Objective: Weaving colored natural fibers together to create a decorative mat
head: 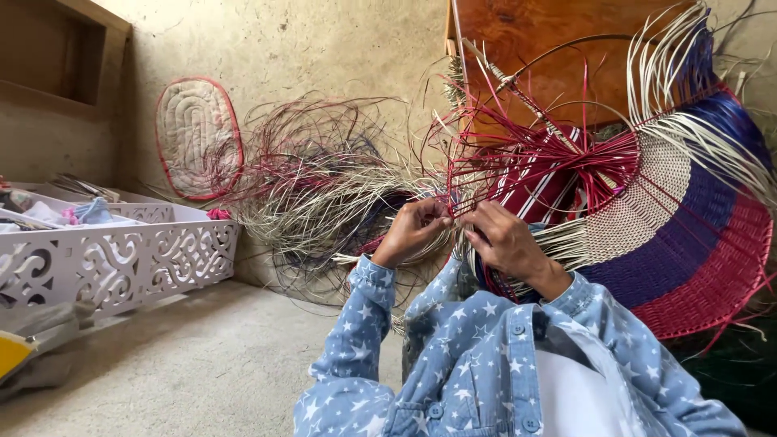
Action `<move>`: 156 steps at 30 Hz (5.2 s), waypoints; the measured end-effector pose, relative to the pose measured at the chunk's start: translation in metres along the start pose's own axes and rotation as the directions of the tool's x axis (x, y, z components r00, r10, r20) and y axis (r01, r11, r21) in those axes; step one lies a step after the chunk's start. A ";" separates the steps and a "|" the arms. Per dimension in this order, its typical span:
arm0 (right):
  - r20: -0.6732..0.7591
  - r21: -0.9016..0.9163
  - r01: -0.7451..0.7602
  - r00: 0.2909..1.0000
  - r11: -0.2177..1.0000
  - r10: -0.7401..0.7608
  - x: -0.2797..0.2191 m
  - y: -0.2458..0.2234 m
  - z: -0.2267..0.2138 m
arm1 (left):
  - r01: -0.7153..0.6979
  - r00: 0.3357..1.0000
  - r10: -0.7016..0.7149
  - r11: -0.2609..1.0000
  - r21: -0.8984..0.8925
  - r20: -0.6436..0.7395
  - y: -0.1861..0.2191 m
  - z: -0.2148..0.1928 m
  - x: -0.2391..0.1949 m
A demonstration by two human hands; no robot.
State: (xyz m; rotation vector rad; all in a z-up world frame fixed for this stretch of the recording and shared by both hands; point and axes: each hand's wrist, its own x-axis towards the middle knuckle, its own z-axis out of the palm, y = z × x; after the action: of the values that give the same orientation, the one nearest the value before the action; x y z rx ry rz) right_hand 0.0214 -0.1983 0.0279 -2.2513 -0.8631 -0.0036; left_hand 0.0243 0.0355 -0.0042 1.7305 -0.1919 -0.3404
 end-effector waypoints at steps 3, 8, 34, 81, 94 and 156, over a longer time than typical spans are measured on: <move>-0.095 -0.067 0.056 0.994 0.996 -0.062 -0.008 0.020 0.016 | 0.044 0.999 -0.043 0.997 -0.066 0.025 0.003 -0.001 0.000; -0.255 -0.001 0.070 0.965 0.998 -0.068 -0.001 0.008 0.010 | 0.107 0.993 -0.101 0.989 -0.102 0.064 0.025 -0.008 -0.001; 0.006 0.547 0.036 0.999 0.836 -0.047 -0.005 -0.011 -0.007 | 0.160 0.982 -0.181 0.947 -0.279 -0.048 0.065 0.006 -0.020; 0.006 0.155 -0.421 0.905 0.894 0.426 -0.011 -0.037 0.013 | 0.104 0.913 -0.393 0.481 -0.871 -0.107 -0.027 0.069 -0.044; 0.074 0.176 -0.530 0.847 0.829 0.526 -0.026 0.000 0.022 | 0.073 0.927 -0.355 0.479 -0.875 -0.117 -0.002 0.071 -0.043; 0.015 0.638 -0.300 0.926 0.709 0.378 -0.018 0.038 0.072 | 0.236 0.930 -0.362 0.711 -0.663 -0.058 -0.066 0.079 -0.022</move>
State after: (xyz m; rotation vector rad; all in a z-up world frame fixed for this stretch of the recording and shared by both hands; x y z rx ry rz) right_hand 0.0125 -0.1837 -0.0533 -1.7022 -0.2913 0.2850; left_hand -0.0262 -0.0192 -0.0784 1.0752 0.3291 -0.4225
